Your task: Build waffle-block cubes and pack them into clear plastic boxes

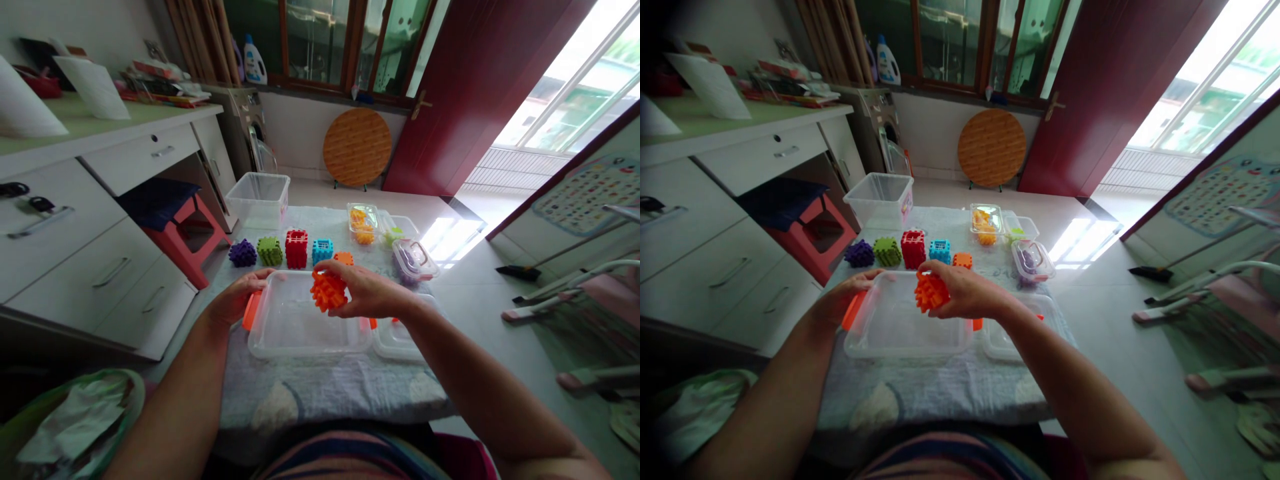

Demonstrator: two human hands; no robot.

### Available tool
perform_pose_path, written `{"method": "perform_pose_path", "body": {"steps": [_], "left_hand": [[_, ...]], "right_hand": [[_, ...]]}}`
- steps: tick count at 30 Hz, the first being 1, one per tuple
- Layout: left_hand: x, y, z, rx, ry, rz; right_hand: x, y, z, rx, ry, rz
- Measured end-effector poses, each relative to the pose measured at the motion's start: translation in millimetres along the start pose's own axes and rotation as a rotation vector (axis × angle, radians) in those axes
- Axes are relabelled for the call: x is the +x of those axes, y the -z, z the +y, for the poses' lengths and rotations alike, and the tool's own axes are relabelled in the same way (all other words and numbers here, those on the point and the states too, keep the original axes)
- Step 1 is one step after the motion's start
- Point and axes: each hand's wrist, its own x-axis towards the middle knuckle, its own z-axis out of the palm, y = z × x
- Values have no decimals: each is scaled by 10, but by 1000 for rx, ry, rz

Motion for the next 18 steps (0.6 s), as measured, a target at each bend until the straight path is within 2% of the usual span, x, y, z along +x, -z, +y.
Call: {"method": "perform_pose_path", "body": {"steps": [5,8,13,18], "left_hand": [[13,29,-30,-8,-1,-27],[15,35,-33,1,-8,-23],[5,-7,-12,0,1,-8],[23,-104,-25,-6,6,-7]], "right_hand": [[81,-255,42,-65,53,-104],[157,-309,52,-108,64,-173],[285,-359,-10,-140,84,-216],[396,-529,-41,-182,73,-290]]}}
